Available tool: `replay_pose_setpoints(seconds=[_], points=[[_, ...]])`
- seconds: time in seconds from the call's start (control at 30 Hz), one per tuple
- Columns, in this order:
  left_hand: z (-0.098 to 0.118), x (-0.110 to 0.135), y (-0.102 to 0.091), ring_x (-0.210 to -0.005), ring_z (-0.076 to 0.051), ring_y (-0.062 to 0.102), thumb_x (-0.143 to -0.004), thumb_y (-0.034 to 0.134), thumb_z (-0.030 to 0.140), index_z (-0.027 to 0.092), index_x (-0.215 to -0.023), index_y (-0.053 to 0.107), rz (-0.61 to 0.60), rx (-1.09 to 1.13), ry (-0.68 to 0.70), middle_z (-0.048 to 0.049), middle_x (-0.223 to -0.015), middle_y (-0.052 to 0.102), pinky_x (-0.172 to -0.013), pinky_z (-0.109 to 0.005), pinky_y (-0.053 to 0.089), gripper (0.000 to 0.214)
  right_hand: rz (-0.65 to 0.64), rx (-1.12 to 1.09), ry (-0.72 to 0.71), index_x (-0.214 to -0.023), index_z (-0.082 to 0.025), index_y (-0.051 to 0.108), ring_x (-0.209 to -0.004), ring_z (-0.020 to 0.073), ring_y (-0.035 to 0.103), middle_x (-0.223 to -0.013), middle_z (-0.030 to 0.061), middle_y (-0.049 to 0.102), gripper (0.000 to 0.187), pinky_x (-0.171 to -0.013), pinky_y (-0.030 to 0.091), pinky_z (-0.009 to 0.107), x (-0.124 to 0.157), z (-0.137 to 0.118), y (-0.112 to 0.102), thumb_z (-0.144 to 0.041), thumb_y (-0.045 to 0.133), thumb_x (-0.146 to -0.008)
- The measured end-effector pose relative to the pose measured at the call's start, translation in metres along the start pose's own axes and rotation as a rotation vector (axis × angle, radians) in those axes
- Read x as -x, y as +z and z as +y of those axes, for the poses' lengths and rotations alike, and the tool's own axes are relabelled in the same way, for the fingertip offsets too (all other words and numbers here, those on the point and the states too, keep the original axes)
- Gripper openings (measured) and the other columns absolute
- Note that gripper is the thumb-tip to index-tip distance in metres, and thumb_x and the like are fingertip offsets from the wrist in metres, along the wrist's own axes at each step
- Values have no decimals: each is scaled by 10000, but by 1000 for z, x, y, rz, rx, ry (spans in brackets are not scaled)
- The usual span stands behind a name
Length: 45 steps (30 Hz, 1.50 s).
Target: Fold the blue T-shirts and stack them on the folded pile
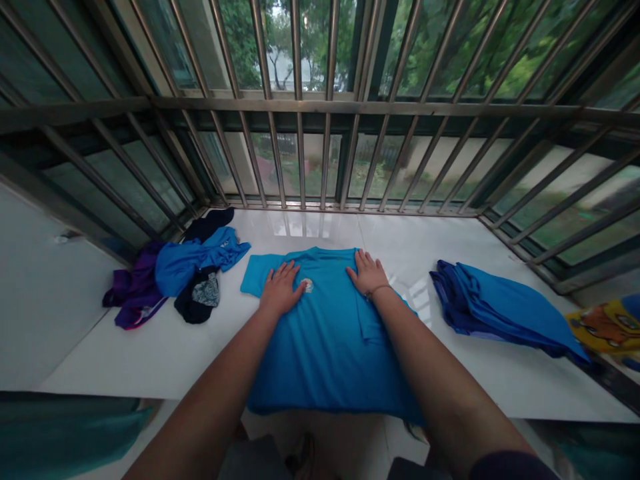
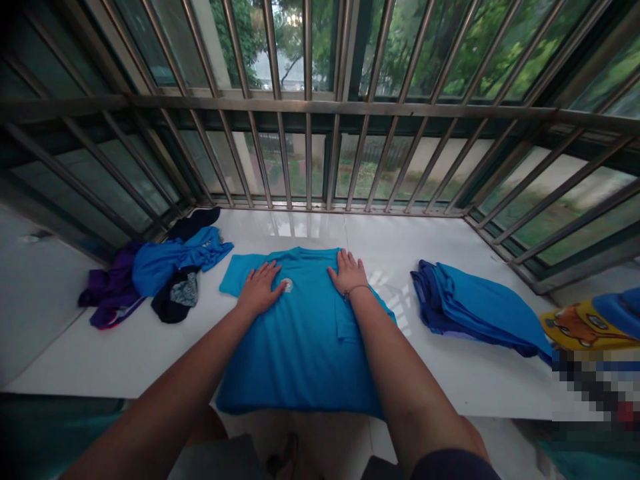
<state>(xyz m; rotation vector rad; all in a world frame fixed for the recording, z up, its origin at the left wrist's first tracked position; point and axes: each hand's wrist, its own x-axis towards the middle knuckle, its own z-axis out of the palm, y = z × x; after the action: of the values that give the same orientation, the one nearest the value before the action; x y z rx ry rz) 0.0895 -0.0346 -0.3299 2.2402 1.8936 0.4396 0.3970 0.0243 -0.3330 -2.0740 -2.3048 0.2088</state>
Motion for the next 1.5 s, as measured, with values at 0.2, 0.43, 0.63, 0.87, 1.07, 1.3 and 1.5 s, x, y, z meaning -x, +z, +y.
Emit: replay_pose_setpoints(seconds=[0.2, 0.43, 0.63, 0.87, 1.07, 1.3, 1.5], points=[[-31, 2, -18, -1497, -384, 547, -1092, 340, 345, 96, -1542, 599, 289, 52, -300, -255, -1593, 605, -1237, -600, 454, 575, -4, -11, 11, -1794, -161, 217, -1721, 320, 190, -1863, 137, 171, 821, -1372, 162, 581, 2, 0, -1, -640, 263, -1129], [-86, -3, -63, -1336, -493, 634, -963, 582, 475, 115, -1103, 792, 48, -94, -577, -308, -1346, 713, -1028, -596, 556, 440, -1, -14, 22, -1792, -151, 220, -1719, 309, 199, -1862, 127, 168, 805, -1374, 165, 584, 4, -3, -6, -600, 293, -1128], [-84, -6, -97, -1013, -305, 783, -1051, 468, 487, 197, -1076, 735, 36, 24, -478, -118, -1012, 815, -887, -383, 601, 395, 5, -20, 11, -1791, -158, 230, -1717, 313, 209, -1860, 131, 180, 812, -1374, 169, 578, 4, -2, -5, -612, 310, -1123], [-47, 82, -82, -1243, -298, 733, -1067, 554, 480, 298, -1215, 741, -20, 60, 362, -98, -1336, 784, -1228, -507, 480, 299, 4, -13, 15, -1792, -165, 227, -1718, 308, 207, -1861, 134, 180, 810, -1372, 168, 575, 3, -1, -3, -619, 291, -1124], [-72, 119, -50, -1377, -370, 669, -981, 722, 560, 263, -1453, 660, 30, 70, 288, -153, -1482, 713, -1184, -562, 535, 561, -3, -4, 11, -1791, -152, 225, -1716, 312, 208, -1861, 130, 186, 807, -1370, 176, 584, 4, -2, -4, -599, 302, -1124], [-92, 109, -35, -1453, -324, 622, -955, 617, 320, 245, -1484, 611, 103, 259, 158, -139, -1535, 675, -1254, -532, 494, 535, 129, 2, -73, -1660, -144, 476, -1625, 383, 377, -1751, 194, 442, 607, -1308, 298, 606, 17, -32, -35, -393, 438, -1107], [-95, 104, -33, -1445, -317, 621, -840, 608, 205, 238, -1488, 623, 94, 238, 126, -117, -1525, 688, -1266, -520, 483, 649, 9, -214, -148, -1528, -134, 527, -997, 309, 789, -1136, 171, 814, 552, -844, 567, 365, 68, -112, -29, -496, 517, -1111]])
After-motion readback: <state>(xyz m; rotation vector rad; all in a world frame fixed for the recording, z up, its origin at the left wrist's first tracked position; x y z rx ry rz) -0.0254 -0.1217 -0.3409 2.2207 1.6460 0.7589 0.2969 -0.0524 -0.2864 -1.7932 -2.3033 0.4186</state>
